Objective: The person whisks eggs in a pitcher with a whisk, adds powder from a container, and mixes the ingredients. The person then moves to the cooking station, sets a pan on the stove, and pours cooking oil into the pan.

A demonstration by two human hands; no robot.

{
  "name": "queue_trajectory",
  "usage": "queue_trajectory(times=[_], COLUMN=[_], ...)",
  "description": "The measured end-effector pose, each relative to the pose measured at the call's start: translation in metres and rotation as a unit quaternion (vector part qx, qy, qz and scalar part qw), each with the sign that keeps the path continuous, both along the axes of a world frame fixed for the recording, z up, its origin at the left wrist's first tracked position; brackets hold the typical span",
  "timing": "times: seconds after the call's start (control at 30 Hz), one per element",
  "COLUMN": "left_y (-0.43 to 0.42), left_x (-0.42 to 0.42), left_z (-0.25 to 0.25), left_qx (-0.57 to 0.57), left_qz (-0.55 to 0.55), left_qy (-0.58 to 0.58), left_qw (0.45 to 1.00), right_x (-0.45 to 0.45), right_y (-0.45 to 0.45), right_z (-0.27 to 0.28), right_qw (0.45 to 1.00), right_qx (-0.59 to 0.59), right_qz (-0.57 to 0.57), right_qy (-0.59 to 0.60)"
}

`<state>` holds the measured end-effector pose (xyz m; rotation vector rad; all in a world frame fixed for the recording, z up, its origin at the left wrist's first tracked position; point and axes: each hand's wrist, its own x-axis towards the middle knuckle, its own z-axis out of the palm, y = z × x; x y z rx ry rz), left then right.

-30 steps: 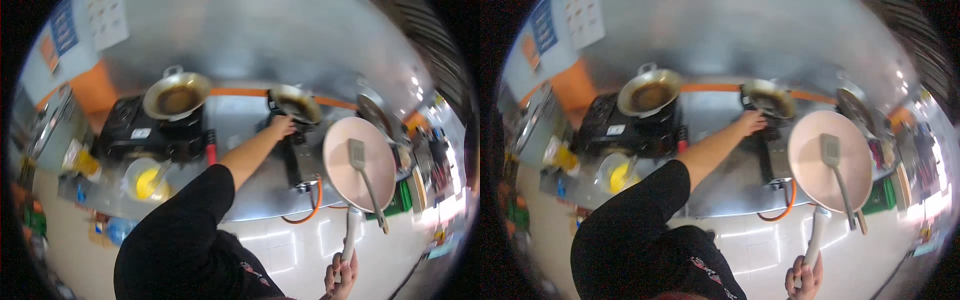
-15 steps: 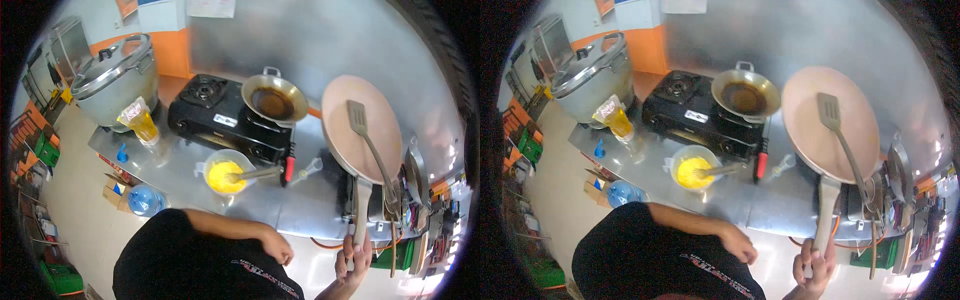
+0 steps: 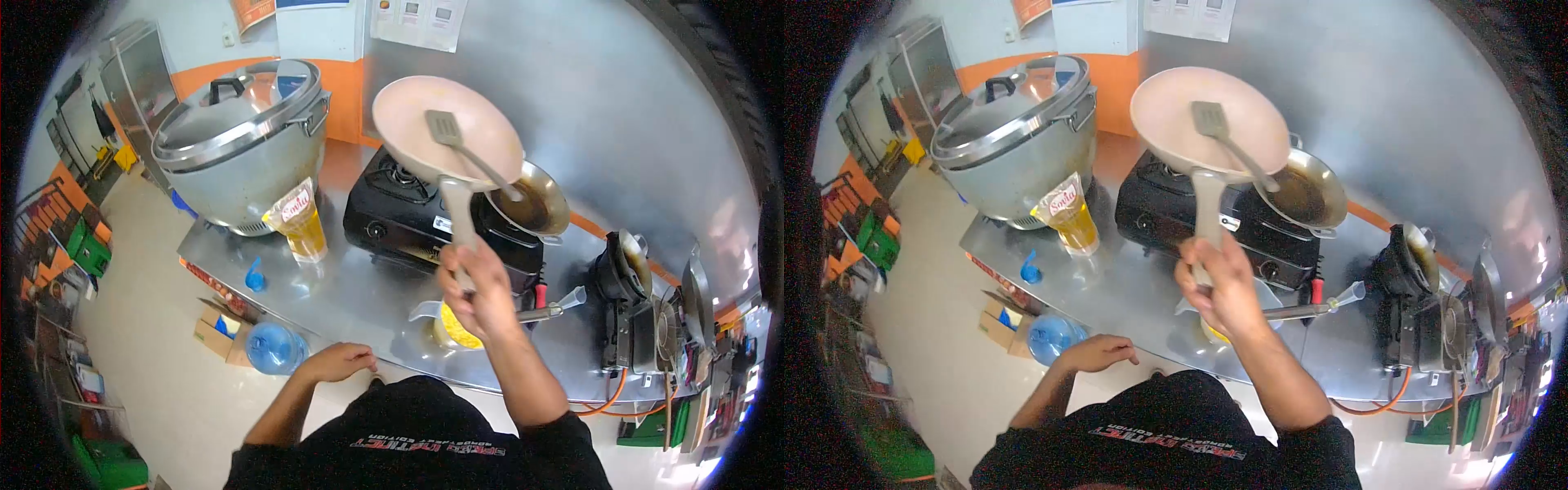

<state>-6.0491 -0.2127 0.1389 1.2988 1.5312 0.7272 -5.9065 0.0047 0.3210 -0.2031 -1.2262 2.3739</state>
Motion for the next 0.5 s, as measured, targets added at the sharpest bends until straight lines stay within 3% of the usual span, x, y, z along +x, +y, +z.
queue_trajectory(times=[0.03,0.17,0.37,0.5], left_y=[-0.011,-0.038,-0.07,-0.072], left_x=[-0.003,-0.005,-0.01,-0.013], left_z=[-0.011,-0.03,-0.076,-0.073], left_qx=[0.005,-0.04,-0.106,-0.121], left_qz=[0.055,0.103,0.136,0.145], left_qy=[0.002,0.078,0.054,0.071], left_qw=[0.998,0.991,0.984,0.979], right_x=[-0.017,-0.071,-0.116,-0.136], right_y=[-0.002,-0.003,0.023,0.049], right_z=[-0.008,-0.039,-0.082,-0.1], right_qw=[1.0,0.999,0.999,0.998], right_qx=[-0.004,-0.029,-0.034,-0.016], right_qz=[-0.003,0.006,0.003,-0.004], right_qy=[-0.017,-0.037,-0.018,-0.054])
